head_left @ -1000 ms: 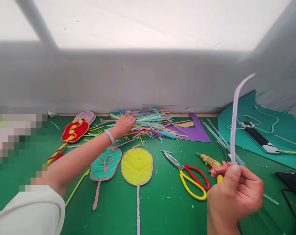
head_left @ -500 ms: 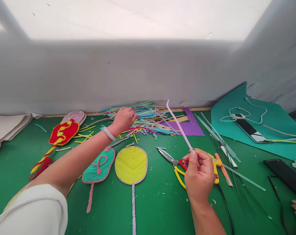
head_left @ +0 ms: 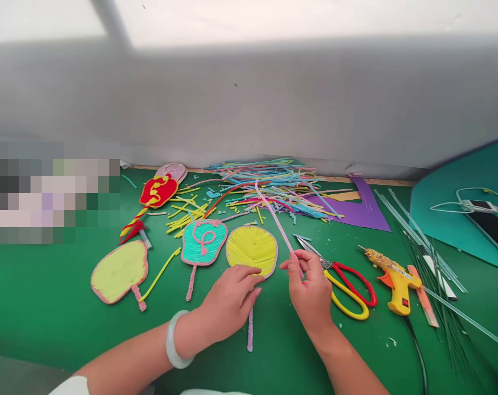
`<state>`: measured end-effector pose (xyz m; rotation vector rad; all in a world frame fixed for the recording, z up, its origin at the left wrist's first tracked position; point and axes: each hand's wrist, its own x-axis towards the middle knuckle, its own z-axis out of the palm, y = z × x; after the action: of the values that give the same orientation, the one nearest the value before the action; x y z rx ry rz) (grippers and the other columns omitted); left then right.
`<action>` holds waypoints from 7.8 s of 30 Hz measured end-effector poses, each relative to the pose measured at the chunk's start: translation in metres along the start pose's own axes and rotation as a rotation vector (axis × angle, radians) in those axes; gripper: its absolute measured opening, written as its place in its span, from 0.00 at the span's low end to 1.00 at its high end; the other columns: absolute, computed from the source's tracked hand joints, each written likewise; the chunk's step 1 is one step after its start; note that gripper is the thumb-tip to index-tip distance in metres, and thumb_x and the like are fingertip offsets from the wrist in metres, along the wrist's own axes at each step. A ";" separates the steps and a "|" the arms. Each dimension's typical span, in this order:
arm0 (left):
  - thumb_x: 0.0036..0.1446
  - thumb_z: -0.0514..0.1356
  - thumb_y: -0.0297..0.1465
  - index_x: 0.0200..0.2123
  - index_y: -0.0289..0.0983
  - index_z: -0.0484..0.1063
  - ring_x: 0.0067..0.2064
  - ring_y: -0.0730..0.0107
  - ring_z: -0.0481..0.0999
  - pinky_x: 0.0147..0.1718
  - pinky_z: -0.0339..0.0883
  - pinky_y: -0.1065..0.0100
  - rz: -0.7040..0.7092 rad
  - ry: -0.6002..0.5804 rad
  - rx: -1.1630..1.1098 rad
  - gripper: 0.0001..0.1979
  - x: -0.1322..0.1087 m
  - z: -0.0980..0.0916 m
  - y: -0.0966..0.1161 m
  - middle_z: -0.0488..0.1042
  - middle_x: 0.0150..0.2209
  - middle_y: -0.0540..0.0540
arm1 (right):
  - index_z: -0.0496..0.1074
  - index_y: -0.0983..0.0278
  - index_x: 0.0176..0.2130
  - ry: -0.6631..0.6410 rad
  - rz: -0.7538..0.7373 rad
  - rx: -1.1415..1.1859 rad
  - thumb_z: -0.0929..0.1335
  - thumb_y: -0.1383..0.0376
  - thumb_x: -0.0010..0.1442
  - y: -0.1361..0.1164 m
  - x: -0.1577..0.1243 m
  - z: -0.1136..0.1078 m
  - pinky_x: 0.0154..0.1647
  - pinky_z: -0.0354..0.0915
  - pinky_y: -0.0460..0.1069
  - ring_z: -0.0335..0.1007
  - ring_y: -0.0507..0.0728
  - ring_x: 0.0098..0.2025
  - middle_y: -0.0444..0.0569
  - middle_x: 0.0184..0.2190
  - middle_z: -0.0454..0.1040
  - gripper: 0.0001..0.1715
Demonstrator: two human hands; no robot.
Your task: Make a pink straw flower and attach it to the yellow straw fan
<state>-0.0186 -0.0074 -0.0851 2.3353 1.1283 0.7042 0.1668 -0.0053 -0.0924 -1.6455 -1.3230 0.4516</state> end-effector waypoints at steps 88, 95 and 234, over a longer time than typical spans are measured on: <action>0.64 0.55 0.41 0.37 0.36 0.73 0.32 0.67 0.77 0.32 0.71 0.66 -0.510 0.045 -0.754 0.15 -0.001 0.008 -0.028 0.77 0.33 0.45 | 0.70 0.60 0.38 -0.423 -0.262 0.059 0.66 0.63 0.64 0.006 -0.017 0.024 0.34 0.68 0.49 0.71 0.54 0.33 0.47 0.32 0.74 0.04; 0.50 0.66 0.47 0.32 0.34 0.71 0.24 0.74 0.72 0.26 0.67 0.70 -0.709 0.006 -1.139 0.21 0.006 0.007 -0.031 0.73 0.24 0.50 | 0.70 0.60 0.36 -0.600 -0.433 0.070 0.66 0.68 0.64 0.000 -0.023 0.026 0.36 0.66 0.49 0.68 0.54 0.34 0.45 0.30 0.73 0.04; 0.50 0.68 0.42 0.35 0.34 0.71 0.31 0.68 0.77 0.31 0.70 0.67 -0.595 0.050 -1.165 0.18 0.005 -0.008 -0.029 0.79 0.30 0.46 | 0.71 0.59 0.38 -0.448 -0.293 0.184 0.67 0.63 0.65 0.004 -0.014 0.017 0.37 0.71 0.49 0.74 0.54 0.35 0.46 0.33 0.76 0.03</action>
<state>-0.0376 0.0146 -0.0952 0.9591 0.9490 0.8505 0.1508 -0.0105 -0.1074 -1.2114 -1.7627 0.7672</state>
